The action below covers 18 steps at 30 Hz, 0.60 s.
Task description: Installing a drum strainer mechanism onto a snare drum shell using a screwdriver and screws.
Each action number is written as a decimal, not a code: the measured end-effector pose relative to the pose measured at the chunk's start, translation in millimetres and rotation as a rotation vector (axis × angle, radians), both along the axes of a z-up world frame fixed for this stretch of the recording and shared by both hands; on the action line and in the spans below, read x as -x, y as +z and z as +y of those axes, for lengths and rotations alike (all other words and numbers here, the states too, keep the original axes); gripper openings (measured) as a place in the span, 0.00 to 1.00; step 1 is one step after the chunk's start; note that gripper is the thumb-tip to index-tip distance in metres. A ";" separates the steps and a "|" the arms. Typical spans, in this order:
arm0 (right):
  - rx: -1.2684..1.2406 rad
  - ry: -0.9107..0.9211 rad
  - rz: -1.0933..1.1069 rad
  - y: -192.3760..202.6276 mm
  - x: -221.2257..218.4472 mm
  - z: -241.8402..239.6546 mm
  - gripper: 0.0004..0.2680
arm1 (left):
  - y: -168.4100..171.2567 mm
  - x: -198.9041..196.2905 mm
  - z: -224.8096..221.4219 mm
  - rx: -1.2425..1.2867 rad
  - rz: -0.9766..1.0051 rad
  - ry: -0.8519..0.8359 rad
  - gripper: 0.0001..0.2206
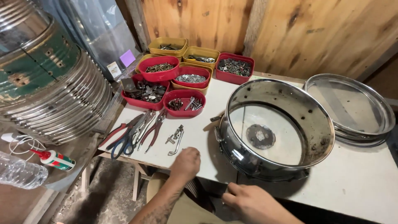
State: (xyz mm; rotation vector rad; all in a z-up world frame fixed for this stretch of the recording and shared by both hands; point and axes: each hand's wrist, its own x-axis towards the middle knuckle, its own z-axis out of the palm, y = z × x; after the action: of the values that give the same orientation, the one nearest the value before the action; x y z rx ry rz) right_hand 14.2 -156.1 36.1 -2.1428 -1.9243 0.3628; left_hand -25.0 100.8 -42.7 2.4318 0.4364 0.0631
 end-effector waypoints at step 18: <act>0.447 -0.318 -0.178 -77.4 17.0 113.9 0.33 | -43.0 37.6 30.3 -0.204 -0.064 -0.020 0.17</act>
State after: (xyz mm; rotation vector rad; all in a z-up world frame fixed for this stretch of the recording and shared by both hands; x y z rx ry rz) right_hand -2.8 -42.2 -41.3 -2.8029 -1.6602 0.6021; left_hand -62.6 131.1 -85.7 2.6253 0.3927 0.1845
